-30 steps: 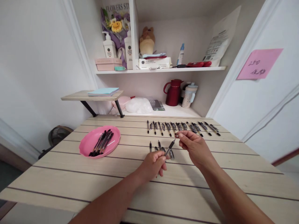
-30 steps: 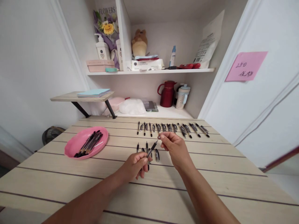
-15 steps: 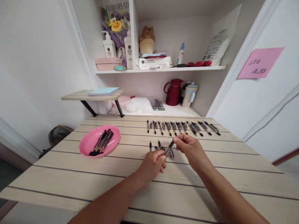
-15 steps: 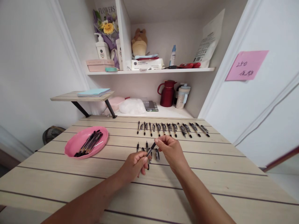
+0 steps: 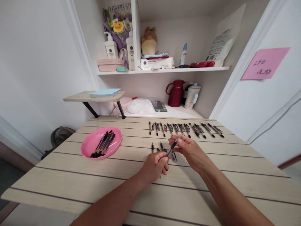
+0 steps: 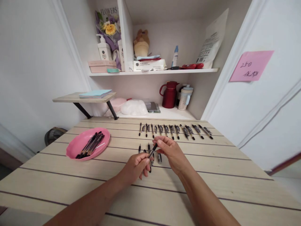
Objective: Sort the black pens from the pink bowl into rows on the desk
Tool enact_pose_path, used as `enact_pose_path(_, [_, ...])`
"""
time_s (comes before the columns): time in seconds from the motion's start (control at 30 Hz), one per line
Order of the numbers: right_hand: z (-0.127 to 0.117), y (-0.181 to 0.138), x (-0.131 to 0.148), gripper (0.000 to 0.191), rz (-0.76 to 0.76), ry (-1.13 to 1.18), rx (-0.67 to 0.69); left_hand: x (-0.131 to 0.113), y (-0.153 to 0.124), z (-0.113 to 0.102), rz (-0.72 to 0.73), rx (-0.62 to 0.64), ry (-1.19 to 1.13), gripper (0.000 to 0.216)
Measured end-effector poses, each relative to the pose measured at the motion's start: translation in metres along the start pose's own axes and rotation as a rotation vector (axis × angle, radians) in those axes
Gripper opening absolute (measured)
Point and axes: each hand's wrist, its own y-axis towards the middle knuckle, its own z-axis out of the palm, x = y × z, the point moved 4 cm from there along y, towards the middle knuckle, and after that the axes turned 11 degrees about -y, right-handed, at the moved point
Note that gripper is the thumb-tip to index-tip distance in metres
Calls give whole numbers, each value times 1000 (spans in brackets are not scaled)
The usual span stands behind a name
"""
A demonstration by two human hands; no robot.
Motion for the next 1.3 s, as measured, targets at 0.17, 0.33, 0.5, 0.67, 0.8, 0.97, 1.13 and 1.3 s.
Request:
enact_pose_path(0.17, [-2, 0, 0, 19, -12, 54, -50, -1, 0, 0, 7, -2, 3, 31])
enact_pose_path(0.33, [2, 0, 1, 26, 6, 83, 31, 1, 1, 0, -4, -18, 6, 32])
enact_pose_path(0.5, [-1, 0, 2, 22, 9, -20, -81, 1, 1, -1, -16, -28, 4, 32])
enact_pose_path(0.67, [0, 3, 1, 24, 7, 41, 1, 1, 1, -2, -22, -45, 4, 33])
enact_pose_path(0.8, [-4, 6, 0, 22, -6, -35, -95, 0, 2, -3, -22, -51, 12, 32])
enact_pose_path(0.97, [-1, 8, -1, 26, 12, 18, 5, -1, 2, -4, -20, -63, 15, 31])
enact_pose_path(1.13, [-4, 9, -2, 21, 4, -40, -90, 1, 2, -4, -25, -68, 18, 31])
enact_pose_path(1.3, [-2, 10, -3, 25, 18, 13, -28, 1, 3, -5, -12, -69, 13, 31])
